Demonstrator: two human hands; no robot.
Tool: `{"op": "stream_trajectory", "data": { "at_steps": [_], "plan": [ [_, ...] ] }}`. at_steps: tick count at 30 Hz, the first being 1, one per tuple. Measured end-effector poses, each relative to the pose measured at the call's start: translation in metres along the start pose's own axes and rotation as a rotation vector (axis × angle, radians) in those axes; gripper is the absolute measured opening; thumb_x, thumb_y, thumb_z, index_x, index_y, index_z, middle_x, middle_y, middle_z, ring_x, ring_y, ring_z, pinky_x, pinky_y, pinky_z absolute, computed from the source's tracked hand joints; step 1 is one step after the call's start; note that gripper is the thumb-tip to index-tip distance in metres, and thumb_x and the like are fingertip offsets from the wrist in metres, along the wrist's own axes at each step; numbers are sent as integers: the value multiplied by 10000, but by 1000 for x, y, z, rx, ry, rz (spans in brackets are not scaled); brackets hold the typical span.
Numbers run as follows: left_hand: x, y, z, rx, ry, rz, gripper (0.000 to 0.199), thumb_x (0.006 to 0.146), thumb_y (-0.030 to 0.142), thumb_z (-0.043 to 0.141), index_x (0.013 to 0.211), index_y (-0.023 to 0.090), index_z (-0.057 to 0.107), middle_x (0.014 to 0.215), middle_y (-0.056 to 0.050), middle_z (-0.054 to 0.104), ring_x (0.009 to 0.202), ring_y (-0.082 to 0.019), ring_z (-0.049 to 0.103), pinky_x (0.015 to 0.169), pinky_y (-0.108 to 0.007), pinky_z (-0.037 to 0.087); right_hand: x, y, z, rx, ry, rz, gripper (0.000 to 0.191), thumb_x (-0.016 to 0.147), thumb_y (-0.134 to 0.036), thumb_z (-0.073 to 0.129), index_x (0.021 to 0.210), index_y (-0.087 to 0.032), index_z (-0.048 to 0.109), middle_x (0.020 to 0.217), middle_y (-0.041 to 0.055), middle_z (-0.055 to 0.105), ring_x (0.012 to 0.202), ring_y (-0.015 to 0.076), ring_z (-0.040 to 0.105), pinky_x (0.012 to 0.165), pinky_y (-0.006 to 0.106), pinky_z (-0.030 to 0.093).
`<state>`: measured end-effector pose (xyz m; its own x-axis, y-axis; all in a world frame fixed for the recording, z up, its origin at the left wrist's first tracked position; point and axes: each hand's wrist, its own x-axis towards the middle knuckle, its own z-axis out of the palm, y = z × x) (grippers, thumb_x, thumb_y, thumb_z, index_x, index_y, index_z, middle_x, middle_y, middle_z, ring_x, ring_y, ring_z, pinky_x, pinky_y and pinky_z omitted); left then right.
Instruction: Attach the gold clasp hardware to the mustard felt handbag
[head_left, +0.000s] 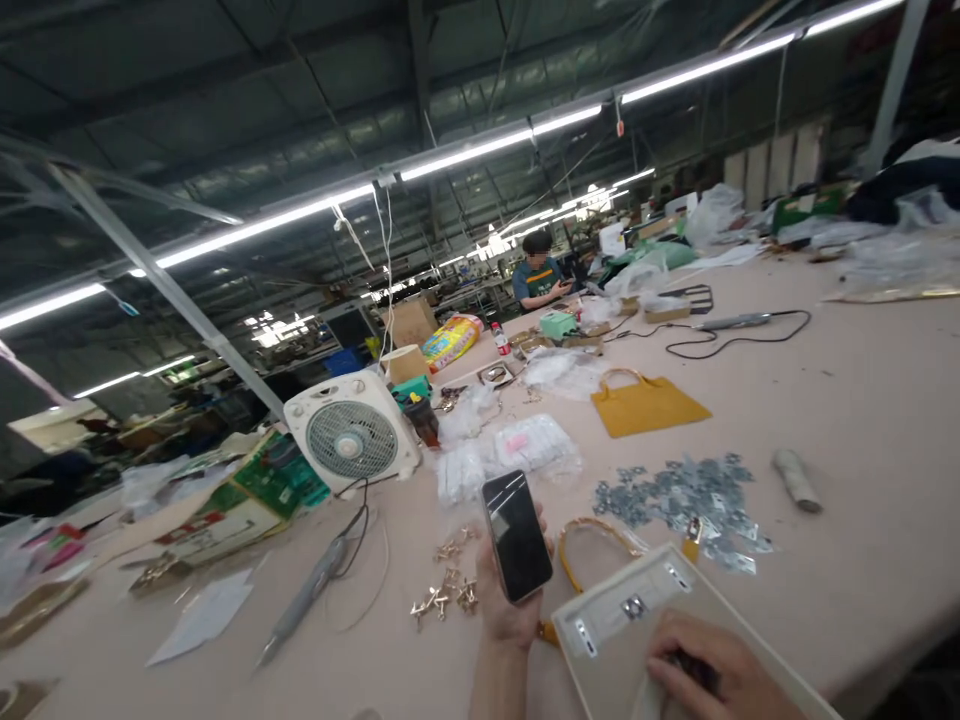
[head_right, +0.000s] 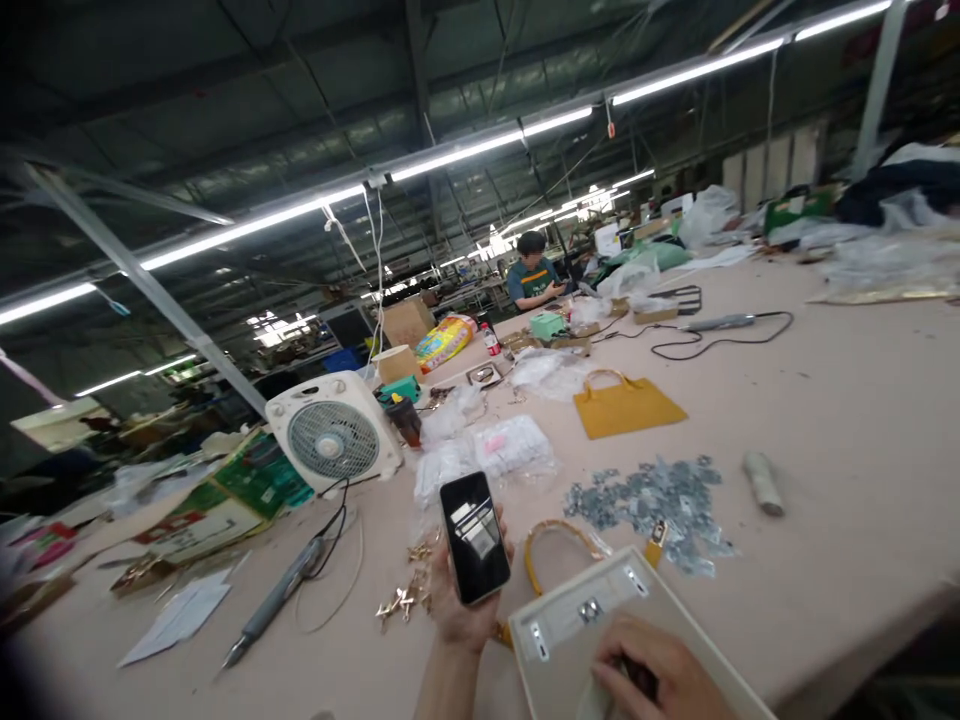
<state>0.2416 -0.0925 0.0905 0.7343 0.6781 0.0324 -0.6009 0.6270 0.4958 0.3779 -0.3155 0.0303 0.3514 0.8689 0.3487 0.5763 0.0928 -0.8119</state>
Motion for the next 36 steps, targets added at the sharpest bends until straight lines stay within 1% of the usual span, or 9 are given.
{"op": "stream_trajectory", "data": {
  "at_steps": [2, 6, 9, 11, 18, 22, 27, 31, 36],
  "plan": [
    [-2, -6, -8, -13, -4, 3, 546, 959, 531, 599, 1384, 194, 659, 1324, -177, 704, 1121, -298, 713, 943, -422, 605, -3, 2, 1, -14, -35, 11, 306, 1047, -436, 545, 884, -242, 717, 851, 26, 698, 790, 182, 678, 717, 244, 538],
    [-6, -4, -20, -55, -5, -34, 589, 949, 567, 582, 1371, 164, 662, 1332, -184, 694, 1080, -271, 713, 905, -386, 607, -10, 8, 5, -2, -73, 47, 302, 1057, -452, 547, 910, -237, 701, 883, 29, 688, 825, 194, 662, 752, 272, 520],
    [-9, -2, -25, -73, -7, -75, 607, 946, 565, 568, 1332, 109, 674, 1323, -200, 688, 1041, -263, 711, 872, -373, 609, -11, 8, 7, 21, -71, 56, 298, 1055, -464, 553, 913, -240, 690, 888, 26, 681, 843, 201, 657, 784, 288, 517],
    [-9, -1, -28, -86, 2, -77, 617, 943, 561, 568, 1318, 83, 675, 1332, -208, 678, 1038, -265, 706, 865, -371, 608, -10, 6, 6, 33, -63, 62, 294, 1050, -468, 561, 910, -243, 688, 880, 22, 678, 837, 201, 655, 785, 288, 520],
    [-10, 0, -39, -125, 11, -96, 647, 941, 583, 562, 1344, 85, 651, 1376, -201, 656, 1067, -262, 701, 884, -368, 609, -8, 1, 7, 7, -39, 63, 309, 1030, -486, 580, 900, -242, 717, 894, 39, 702, 842, 217, 667, 791, 292, 552],
    [-11, 2, -41, -135, -1, -101, 658, 938, 584, 576, 1364, 86, 636, 1378, -194, 659, 1079, -260, 699, 902, -368, 607, -9, 1, 9, -3, -31, 48, 311, 1026, -484, 580, 891, -243, 723, 877, 40, 705, 827, 217, 670, 776, 286, 559],
    [-12, 3, -39, -143, -12, -88, 641, 941, 568, 572, 1360, 87, 641, 1354, -196, 672, 1057, -260, 707, 896, -369, 608, -9, 4, 9, -38, -37, 38, 304, 1030, -477, 572, 917, -246, 735, 902, 45, 714, 854, 216, 680, 781, 275, 564],
    [-13, 4, -39, -154, -26, -89, 627, 942, 559, 576, 1365, 100, 640, 1347, -191, 675, 1065, -260, 705, 899, -369, 606, -8, 6, 8, -63, -51, 6, 303, 1025, -470, 580, 903, -242, 738, 862, 42, 710, 798, 204, 679, 724, 258, 562],
    [-13, 5, -38, -153, -19, -95, 666, 932, 589, 577, 1369, 89, 634, 1339, -198, 676, 1062, -256, 704, 881, -351, 608, -6, 7, 7, -61, -73, -10, 310, 1025, -457, 575, 907, -229, 747, 844, 49, 717, 788, 206, 692, 722, 242, 583]
  ]
}}
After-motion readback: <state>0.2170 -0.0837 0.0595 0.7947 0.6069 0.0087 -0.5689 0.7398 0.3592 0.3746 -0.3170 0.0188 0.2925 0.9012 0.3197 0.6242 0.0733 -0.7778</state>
